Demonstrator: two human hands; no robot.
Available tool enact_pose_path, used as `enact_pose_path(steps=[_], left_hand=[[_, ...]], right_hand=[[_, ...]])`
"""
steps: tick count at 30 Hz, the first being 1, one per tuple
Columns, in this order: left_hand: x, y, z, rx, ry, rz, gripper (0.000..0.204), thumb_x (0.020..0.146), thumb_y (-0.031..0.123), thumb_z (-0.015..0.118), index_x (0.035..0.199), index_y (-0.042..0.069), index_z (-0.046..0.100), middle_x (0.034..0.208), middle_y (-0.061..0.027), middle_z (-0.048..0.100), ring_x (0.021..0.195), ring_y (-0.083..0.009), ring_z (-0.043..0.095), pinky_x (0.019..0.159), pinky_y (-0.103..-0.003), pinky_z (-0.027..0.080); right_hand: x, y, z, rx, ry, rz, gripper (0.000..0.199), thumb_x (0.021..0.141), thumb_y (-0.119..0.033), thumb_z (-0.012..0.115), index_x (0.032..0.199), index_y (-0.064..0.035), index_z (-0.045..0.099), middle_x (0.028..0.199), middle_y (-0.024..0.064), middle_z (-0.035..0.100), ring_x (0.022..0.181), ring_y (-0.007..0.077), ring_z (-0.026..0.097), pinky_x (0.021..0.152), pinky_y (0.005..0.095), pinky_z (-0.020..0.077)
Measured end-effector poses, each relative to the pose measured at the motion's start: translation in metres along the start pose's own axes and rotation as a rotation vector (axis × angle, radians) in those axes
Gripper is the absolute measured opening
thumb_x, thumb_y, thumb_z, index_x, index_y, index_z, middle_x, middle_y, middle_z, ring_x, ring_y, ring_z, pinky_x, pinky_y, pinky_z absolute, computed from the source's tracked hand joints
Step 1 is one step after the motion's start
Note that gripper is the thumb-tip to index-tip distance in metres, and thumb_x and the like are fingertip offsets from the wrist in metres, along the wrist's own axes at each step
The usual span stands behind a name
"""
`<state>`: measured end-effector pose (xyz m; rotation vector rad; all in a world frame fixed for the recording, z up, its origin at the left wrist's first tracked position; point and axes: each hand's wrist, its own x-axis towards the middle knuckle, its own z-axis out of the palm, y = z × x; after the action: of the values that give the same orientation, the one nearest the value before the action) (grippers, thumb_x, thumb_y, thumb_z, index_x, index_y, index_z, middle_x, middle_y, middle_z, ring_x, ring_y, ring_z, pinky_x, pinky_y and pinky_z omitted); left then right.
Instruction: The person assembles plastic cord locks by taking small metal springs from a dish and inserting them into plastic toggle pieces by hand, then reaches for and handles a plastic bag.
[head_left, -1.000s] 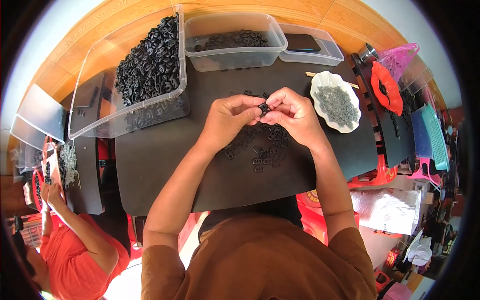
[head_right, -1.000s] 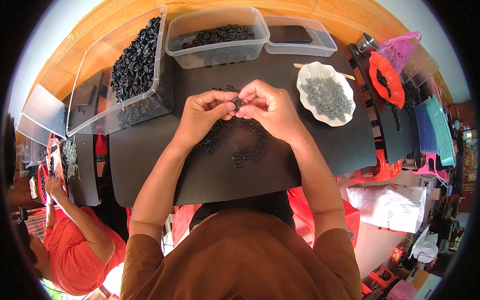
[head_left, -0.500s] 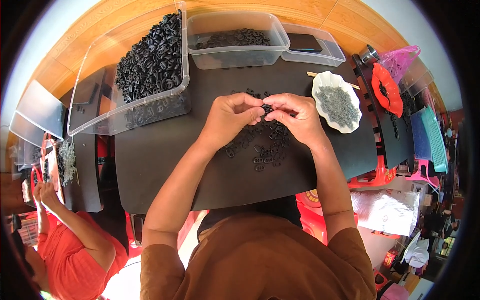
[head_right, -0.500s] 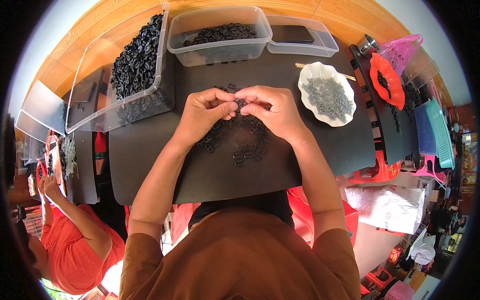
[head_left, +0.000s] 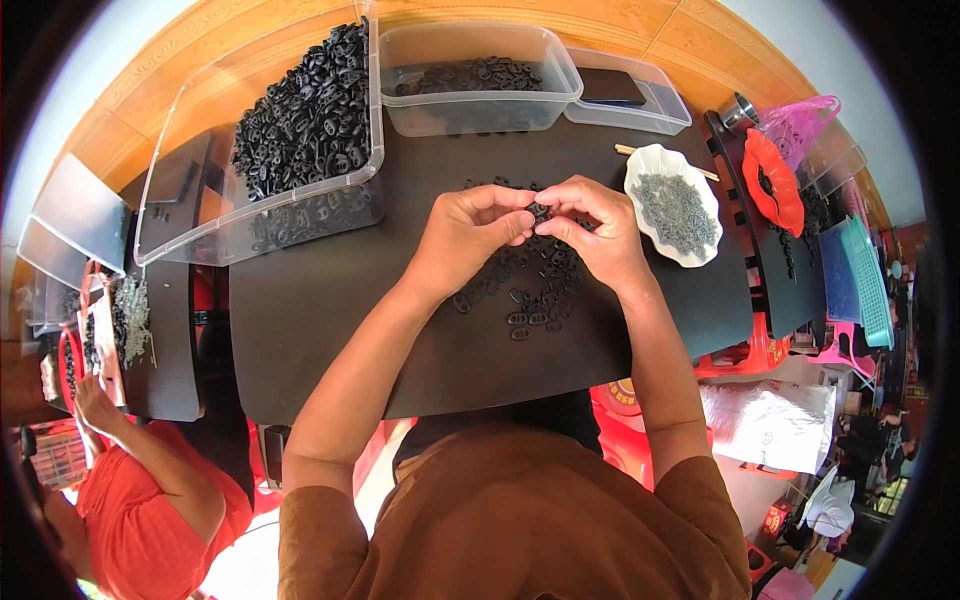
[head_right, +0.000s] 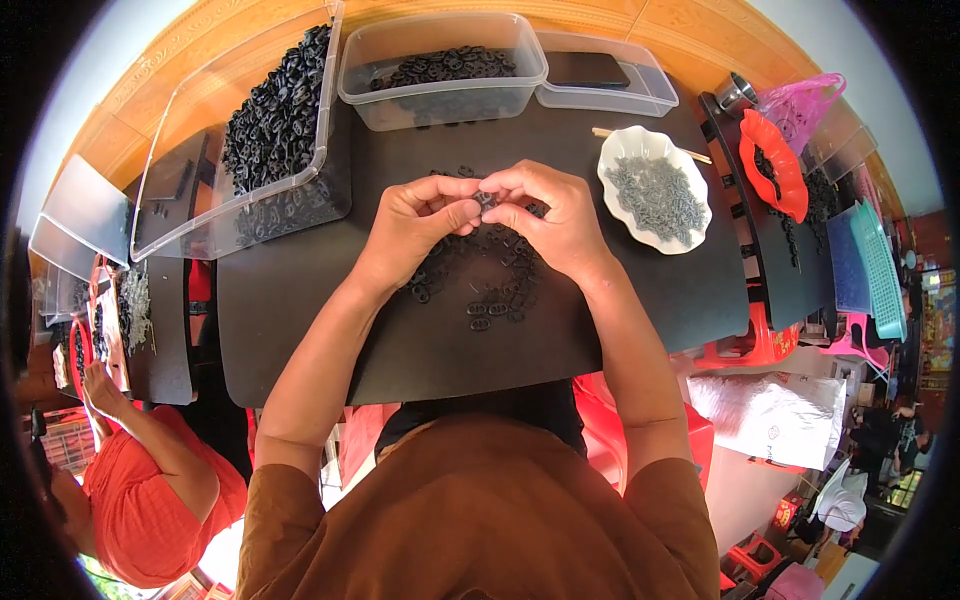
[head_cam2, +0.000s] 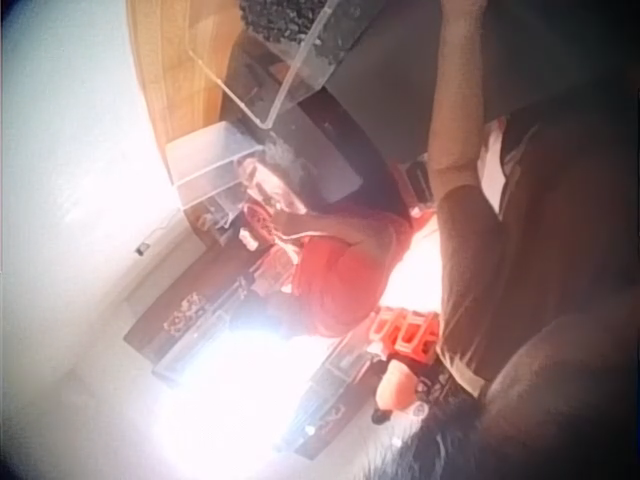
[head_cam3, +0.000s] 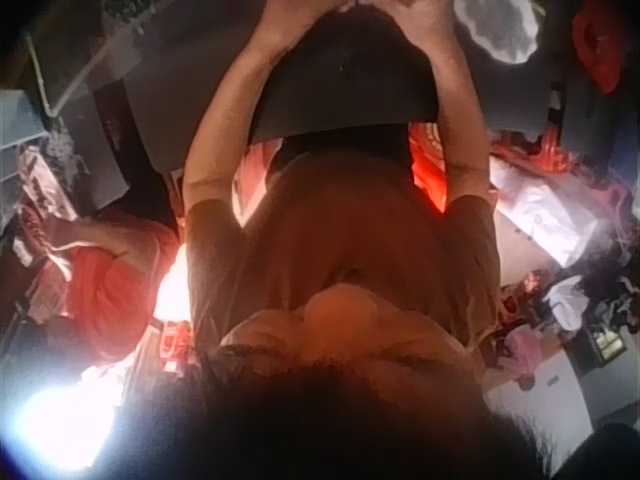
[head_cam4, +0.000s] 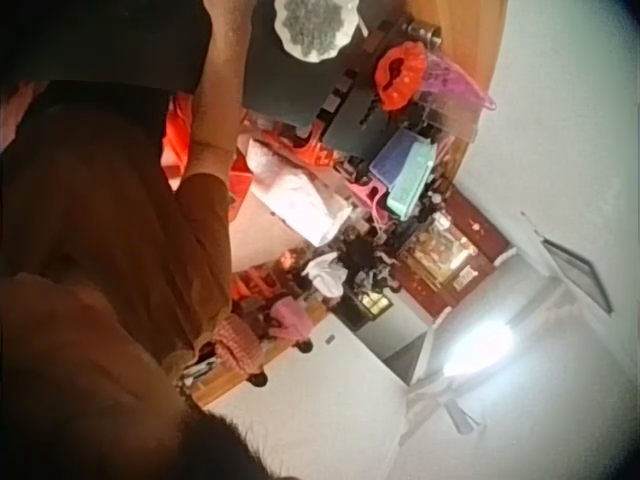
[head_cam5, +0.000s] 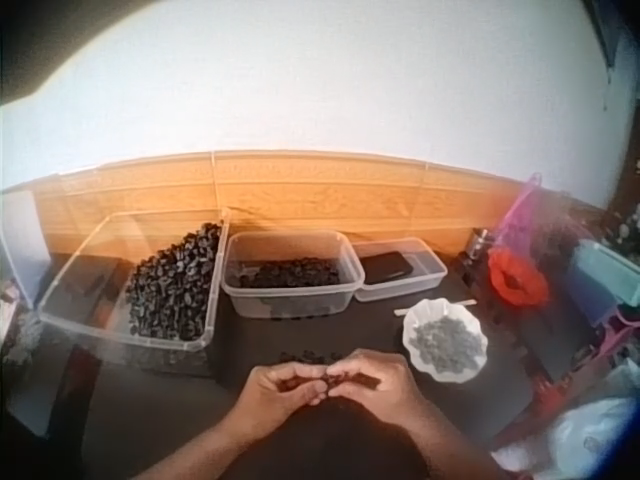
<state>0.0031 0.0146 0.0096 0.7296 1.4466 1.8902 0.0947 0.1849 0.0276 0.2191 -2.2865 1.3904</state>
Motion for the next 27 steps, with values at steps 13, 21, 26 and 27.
enact_pose_path(steps=[13, 21, 26, 27], left_hand=[[-0.0013, -0.0053, 0.0095, 0.036, -0.007, 0.128, 0.031, 0.084, -0.007, 0.064, 0.113, 0.0, 0.063, 0.097, -0.0041, 0.061, 0.09, -0.0109, 0.062, 0.081, -0.024, 0.054], [0.0003, -0.0086, 0.0087, 0.104, 0.051, 0.195, 0.03, 0.082, -0.007, 0.065, 0.111, 0.0, 0.065, 0.098, -0.0053, 0.06, 0.091, -0.0128, 0.064, 0.083, -0.025, 0.055], [0.0001, -0.0076, 0.0091, 0.106, 0.06, 0.228, 0.029, 0.082, -0.006, 0.067, 0.111, 0.0, 0.066, 0.097, -0.0059, 0.061, 0.089, -0.0137, 0.065, 0.082, -0.025, 0.055], [-0.0003, -0.0067, 0.0094, 0.107, 0.06, 0.228, 0.029, 0.082, -0.006, 0.067, 0.111, 0.0, 0.066, 0.097, -0.0059, 0.061, 0.089, -0.0137, 0.065, 0.082, -0.025, 0.055]], right_hand=[[-0.0017, 0.0079, -0.0013, 0.155, 0.038, 0.03, 0.02, 0.076, 0.006, 0.071, 0.094, 0.0012, 0.065, 0.09, 0.0062, 0.066, 0.079, 0.0111, 0.065, 0.071, 0.0241, 0.0544], [-0.0019, 0.0047, -0.0006, 0.136, 0.025, 0.077, 0.019, 0.078, 0.005, 0.07, 0.096, 0.0011, 0.065, 0.094, 0.0059, 0.068, 0.082, 0.0101, 0.065, 0.072, 0.0233, 0.0538], [-0.0029, 0.002, 0.0019, 0.274, -0.012, 0.164, 0.02, 0.082, 0.004, 0.067, 0.1, -0.0003, 0.062, 0.096, 0.0066, 0.069, 0.08, 0.0091, 0.064, 0.07, 0.0223, 0.053], [-0.0026, 0.0018, 0.0019, 0.319, -0.023, 0.169, 0.02, 0.083, 0.004, 0.066, 0.101, -0.0003, 0.06, 0.096, 0.0072, 0.068, 0.079, 0.0087, 0.063, 0.069, 0.0223, 0.0528]])
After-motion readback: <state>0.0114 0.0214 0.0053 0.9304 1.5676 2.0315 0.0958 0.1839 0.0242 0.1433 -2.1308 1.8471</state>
